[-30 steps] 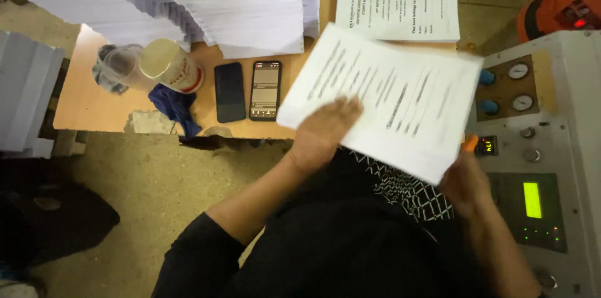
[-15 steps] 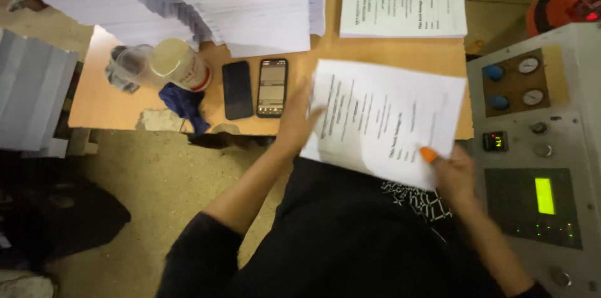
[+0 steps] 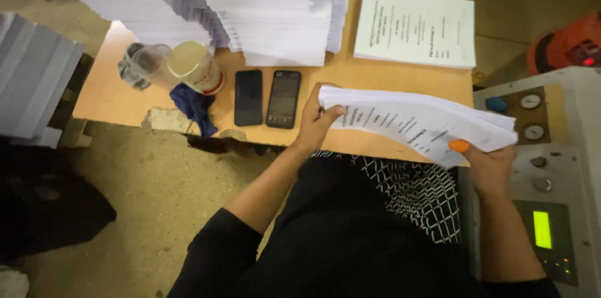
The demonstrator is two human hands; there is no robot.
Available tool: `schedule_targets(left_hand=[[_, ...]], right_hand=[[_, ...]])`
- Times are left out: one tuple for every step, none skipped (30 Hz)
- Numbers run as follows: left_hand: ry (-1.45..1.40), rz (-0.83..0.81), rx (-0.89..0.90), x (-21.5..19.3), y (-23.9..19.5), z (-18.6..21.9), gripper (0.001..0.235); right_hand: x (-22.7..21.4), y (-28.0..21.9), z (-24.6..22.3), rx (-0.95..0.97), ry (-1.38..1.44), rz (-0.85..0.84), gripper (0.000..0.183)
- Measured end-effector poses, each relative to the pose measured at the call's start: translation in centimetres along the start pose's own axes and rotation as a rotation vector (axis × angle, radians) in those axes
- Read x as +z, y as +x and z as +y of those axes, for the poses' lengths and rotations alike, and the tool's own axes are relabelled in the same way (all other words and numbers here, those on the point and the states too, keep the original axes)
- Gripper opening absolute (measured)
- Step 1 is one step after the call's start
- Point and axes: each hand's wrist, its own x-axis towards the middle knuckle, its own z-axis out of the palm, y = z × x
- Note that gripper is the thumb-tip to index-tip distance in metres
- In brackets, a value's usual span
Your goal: Stacking and aligning printed paper documents on a workbench
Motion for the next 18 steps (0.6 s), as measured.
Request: schedule_targets(left_hand=[[0.003,0.011,-0.005,0.0,0.1,0.1,0.033],[-0.001,0.016,0.002,0.0,0.2,0.2,0.039],[-0.005,0.02,0.009,-0.1,0.3,0.3,0.045],[-0.001,0.031,0.01,-0.1,0.1,-0.7,0.045],[-0.01,0.028,-0.03,-0.1,-0.2,-1.5,0.048],[-0.018,0.018,-0.059,-0.2,0.2,-2.3,0.051],[-0.014,0.022,-0.045,0.0,0.3,-2.7,0.051],[-0.01,0.035,-0.043,0.2,0.3,-3.0,0.043],[-0.007,0.049,-0.041,0.5,0.3,-3.4,0.037],[-0.007,0.049,-0.037,1.0,0.4,-2.9,0.037],[0.005,0.031,-0.056,1.4,0.6,-2.4,0.028],[0.019,0.011,-0.079,1.9,0.7,-1.9,0.021],[0.02,0.01,-0.078,1.6,1.1,-1.6,0.021],[0.054,0.051,-0.083,1.4,1.1,-1.3,0.026],[0.088,0.091,-0.089,1.3,1.0,-1.1,0.031],[0.087,0.091,-0.093,1.1,0.8,-1.5,0.031],[0.091,0.071,-0.148,1.1,0.6,-1.9,0.036],[0.091,0.054,-0.191,1.1,0.7,-2.4,0.041]], right_hand=[[-0.1,0.4,1.4,0.005,0.0,-0.011,0.044],[-0.1,0.8,2.7,-0.085,0.064,0.033,0.051],[-0.2,1.1,4.0,-0.174,0.128,0.078,0.06],[0.1,1.1,4.2,-0.174,0.13,0.067,0.06],[0.3,1.1,4.2,-0.109,0.107,0.095,0.057],[0.6,1.5,4.2,-0.057,0.087,0.13,0.053],[2.1,1.5,2.4,-0.069,0.094,0.125,0.053],[3.4,1.2,0.5,-0.076,0.133,0.148,0.052],[4.7,0.9,-1.3,-0.083,0.173,0.171,0.052],[4.9,1.1,-1.2,-0.086,0.174,0.17,0.052],[5.1,1.5,-1.1,-0.129,0.215,0.202,0.054],[5.4,1.8,-1.0,-0.168,0.257,0.236,0.057],[4.9,2.2,-0.7,-0.168,0.259,0.237,0.057],[4.2,2.3,-0.4,-0.181,0.208,0.286,0.06],[3.5,2.5,-0.1,-0.194,0.156,0.334,0.064],[3.3,2.3,0.7,-0.19,0.153,0.335,0.064],[3.1,2.1,1.5,-0.151,0.095,0.264,0.052],[2.7,2.4,2.1,-0.124,0.036,0.192,0.04]])
